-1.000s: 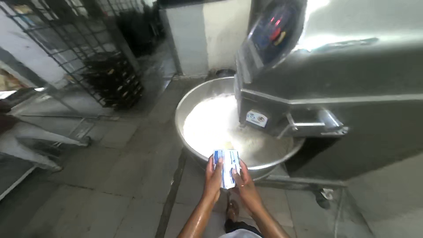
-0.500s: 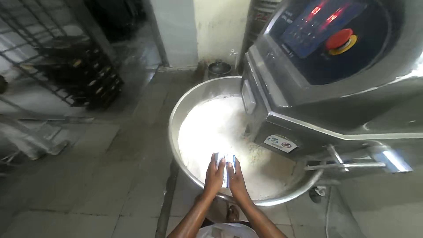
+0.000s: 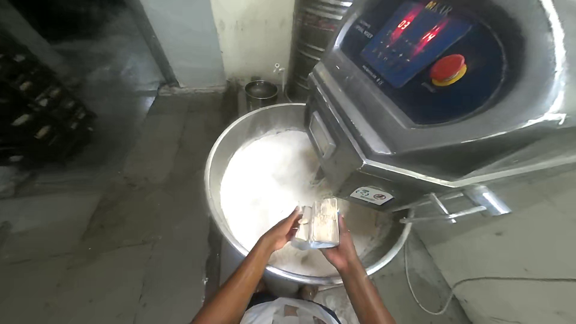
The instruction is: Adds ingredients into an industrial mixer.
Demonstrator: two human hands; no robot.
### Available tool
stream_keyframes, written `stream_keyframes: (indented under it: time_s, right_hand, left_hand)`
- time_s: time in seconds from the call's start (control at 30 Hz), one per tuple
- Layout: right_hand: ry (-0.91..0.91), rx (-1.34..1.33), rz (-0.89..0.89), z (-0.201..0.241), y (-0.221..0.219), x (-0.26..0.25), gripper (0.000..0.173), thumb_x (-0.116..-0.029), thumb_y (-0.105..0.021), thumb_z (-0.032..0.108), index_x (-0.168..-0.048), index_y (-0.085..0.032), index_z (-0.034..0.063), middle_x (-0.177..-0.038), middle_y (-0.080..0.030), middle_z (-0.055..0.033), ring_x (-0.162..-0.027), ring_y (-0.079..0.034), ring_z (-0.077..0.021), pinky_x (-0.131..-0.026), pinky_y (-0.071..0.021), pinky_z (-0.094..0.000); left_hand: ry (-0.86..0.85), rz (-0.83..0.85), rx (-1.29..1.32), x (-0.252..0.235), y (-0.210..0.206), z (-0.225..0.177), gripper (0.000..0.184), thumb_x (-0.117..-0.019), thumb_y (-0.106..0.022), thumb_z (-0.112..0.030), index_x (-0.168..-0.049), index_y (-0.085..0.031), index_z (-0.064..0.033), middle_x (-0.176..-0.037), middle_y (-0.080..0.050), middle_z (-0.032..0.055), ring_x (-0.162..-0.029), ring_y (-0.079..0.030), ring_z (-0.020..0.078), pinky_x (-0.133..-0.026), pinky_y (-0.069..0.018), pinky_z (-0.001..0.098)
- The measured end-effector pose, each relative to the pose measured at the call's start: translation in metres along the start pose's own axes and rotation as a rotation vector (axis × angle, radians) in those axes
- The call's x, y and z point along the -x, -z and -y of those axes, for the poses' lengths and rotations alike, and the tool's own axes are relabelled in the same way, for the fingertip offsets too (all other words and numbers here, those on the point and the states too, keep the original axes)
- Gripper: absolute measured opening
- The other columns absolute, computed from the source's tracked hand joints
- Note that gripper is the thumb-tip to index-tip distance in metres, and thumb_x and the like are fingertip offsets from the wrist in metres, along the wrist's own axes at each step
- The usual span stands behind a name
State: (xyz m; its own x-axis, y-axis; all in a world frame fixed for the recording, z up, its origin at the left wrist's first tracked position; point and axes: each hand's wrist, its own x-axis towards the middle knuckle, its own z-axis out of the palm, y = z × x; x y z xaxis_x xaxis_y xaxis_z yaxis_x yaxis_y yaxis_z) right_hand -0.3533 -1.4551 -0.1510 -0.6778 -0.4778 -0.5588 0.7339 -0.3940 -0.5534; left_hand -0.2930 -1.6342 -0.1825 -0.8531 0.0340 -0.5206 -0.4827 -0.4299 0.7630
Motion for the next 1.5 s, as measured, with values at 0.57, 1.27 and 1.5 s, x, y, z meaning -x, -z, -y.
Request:
stream_keyframes:
  time_s: [0.57,1.27,1.5]
  right_hand:
    - [0.246,0.245,-0.031,0.044,0.055,0.006,0.043,-0.1096,-0.040,0.040,-0.143,-0.045,0.0141,-0.116,-0.068,-0.0090,-0.101,-0.070,-0.0179,-0.084,-0.0608,-0.0390]
    - [-0.076,0.344,0.080,0.014,0.067,-0.044,0.074,-0.1039,-0.021,0.067,-0.158,-0.031,0.0179,-0.143,-0.056,-0.0146,-0.122,-0.061,-0.0292,-0.095,-0.0530,-0.0516]
    - [0.058,0.383,0.030,0.000,0.067,-0.052,0.063,-0.1020,-0.060,0.040,-0.157,-0.031,0.0261,-0.134,-0.058,-0.0190,-0.106,-0.065,-0.0325,-0.082,-0.0570,-0.0507]
  left_hand:
    - [-0.049,-0.307,-0.354,-0.039,-0.003,-0.015,0.058,-0.1098,-0.041,-0.043,-0.149,-0.046,-0.0013,-0.138,-0.057,0.0270,-0.125,-0.058,0.0393,-0.104,-0.0464,0.0545]
    - [-0.279,-0.568,0.053,-0.020,-0.109,0.013,0.046,-0.1104,-0.040,-0.042,-0.139,-0.055,-0.0081,-0.117,-0.066,0.0174,-0.098,-0.066,0.0253,-0.086,-0.0558,0.0450]
    - [-0.483,-0.964,0.104,-0.024,-0.129,0.017,0.042,-0.1103,-0.041,-0.039,-0.129,-0.057,-0.0044,-0.110,-0.066,0.0175,-0.095,-0.065,0.0256,-0.083,-0.0555,0.0469]
